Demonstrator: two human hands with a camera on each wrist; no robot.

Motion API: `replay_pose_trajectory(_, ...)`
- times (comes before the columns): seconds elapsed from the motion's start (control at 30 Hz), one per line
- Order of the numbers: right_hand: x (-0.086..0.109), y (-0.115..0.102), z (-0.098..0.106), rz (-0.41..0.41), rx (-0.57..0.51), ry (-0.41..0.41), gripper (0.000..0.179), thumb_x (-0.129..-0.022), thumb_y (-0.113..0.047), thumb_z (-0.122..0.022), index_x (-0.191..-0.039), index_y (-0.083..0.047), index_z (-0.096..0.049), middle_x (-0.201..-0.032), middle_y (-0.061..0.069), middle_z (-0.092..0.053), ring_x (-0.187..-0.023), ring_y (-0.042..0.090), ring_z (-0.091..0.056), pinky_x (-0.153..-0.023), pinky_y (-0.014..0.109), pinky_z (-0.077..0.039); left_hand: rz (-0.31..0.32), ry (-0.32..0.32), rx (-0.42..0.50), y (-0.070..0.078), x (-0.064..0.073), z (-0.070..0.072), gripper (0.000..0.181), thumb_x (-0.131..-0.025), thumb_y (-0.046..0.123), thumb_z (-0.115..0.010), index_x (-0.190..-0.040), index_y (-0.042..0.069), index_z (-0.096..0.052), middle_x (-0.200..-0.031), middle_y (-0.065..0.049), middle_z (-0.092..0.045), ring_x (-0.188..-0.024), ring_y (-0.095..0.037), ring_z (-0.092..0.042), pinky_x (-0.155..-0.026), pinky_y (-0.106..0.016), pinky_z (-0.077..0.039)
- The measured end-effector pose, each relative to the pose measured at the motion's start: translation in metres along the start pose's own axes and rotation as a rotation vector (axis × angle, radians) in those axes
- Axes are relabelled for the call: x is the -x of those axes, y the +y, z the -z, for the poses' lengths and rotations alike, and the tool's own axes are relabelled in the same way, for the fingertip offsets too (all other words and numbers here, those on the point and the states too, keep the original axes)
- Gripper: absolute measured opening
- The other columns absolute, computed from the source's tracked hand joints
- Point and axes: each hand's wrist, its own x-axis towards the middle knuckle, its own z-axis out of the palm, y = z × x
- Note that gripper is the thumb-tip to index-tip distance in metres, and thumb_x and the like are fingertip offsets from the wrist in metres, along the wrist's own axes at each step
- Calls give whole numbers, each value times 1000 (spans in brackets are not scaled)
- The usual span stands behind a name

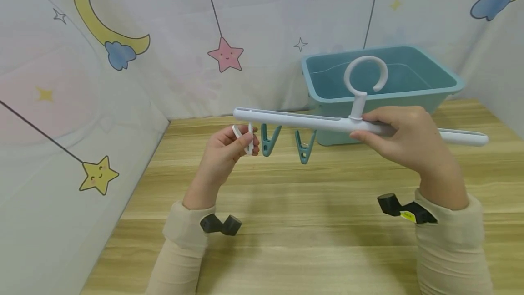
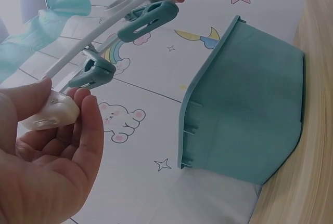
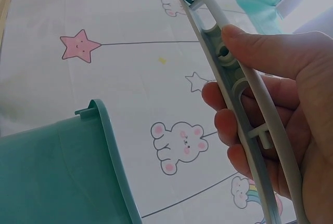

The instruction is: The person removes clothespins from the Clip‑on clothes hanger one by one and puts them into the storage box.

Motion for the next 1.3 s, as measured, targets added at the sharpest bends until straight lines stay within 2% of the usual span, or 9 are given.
replay_pose_trajectory(0.2, 0, 1, 0, 4, -4, -2, 71, -85, -67, -52, -84, -1, -75, -71, 3, -70, -61, 1, -52, -60, 12, -38, 1, -38, 8, -2, -1, 3, 18, -101, 11, -50, -96, 12, -67, -78, 0, -62, -72, -12, -59, -70, -24, -53)
replay_pose_trajectory(0.4, 0, 0, 0, -1, -5, -16, 71, -85, -68, -51, -85, -1, -75, -73, 3, -71, -60, 7, -54, -60, 13, -38, -10, -81, 48, -2, -1, 5, 20, -100, 7, -49, -98, 13, -68, -78, -1, -61, -71, -11, -58, -67, -23, -52)
replay_pose_trajectory(0.53, 0, 0, 0, -3, 6, -25, 71, -85, -69, -50, -85, -2, -75, -73, 3, -71, -59, 10, -54, -60, 14, -38, -5, -84, 55, -1, 0, 4, 20, -100, 6, -50, -98, 14, -68, -78, -1, -60, -71, -11, -57, -66, -22, -51)
replay_pose_trajectory(0.7, 0, 0, -1, -10, 24, -32, 73, -85, -70, -48, -85, -2, -74, -72, 2, -70, -59, 10, -52, -59, 16, -37, 8, -27, 23, 0, 0, 1, 20, -99, 1, -48, -95, 10, -66, -78, -1, -62, -70, -11, -58, -67, -22, -52)
replay_pose_trajectory(0.9, 0, -1, 0, -21, 20, -38, 73, -84, -71, -47, -84, -3, -74, -70, 1, -68, -58, 8, -49, -57, 16, -36, -4, 117, -61, 0, 1, -5, 12, -97, -3, -52, -99, -8, -62, -79, 0, -65, -68, -11, -62, -69, -24, -55)
replay_pose_trajectory(1.0, 0, -1, 1, -22, -4, -39, 69, -84, -68, -52, -83, -3, -74, -69, 0, -68, -57, 6, -48, -56, 15, -36, -50, 174, -118, 0, 2, -8, 17, -95, -3, -55, -104, -17, -59, -77, 1, -65, -66, -11, -61, -68, -24, -55)
replay_pose_trajectory(1.13, 0, -2, 2, -17, -31, -40, 61, -85, -63, -58, -83, -4, -74, -68, -1, -67, -56, 3, -47, -54, 14, -37, -130, 212, -172, 0, 4, -10, 20, -93, -5, -57, -106, -21, -59, -76, 2, -65, -65, -10, -60, -68, -23, -55)
replay_pose_trajectory(1.3, -1, -3, 0, -4, -28, -26, 66, -85, -65, -54, -82, -2, -74, -65, -1, -67, -54, 0, -44, -53, 14, -36, -224, 239, -212, -1, 5, -13, 19, -91, -10, -58, -104, -23, -60, -75, 7, -67, -64, -7, -63, -68, -22, -55)
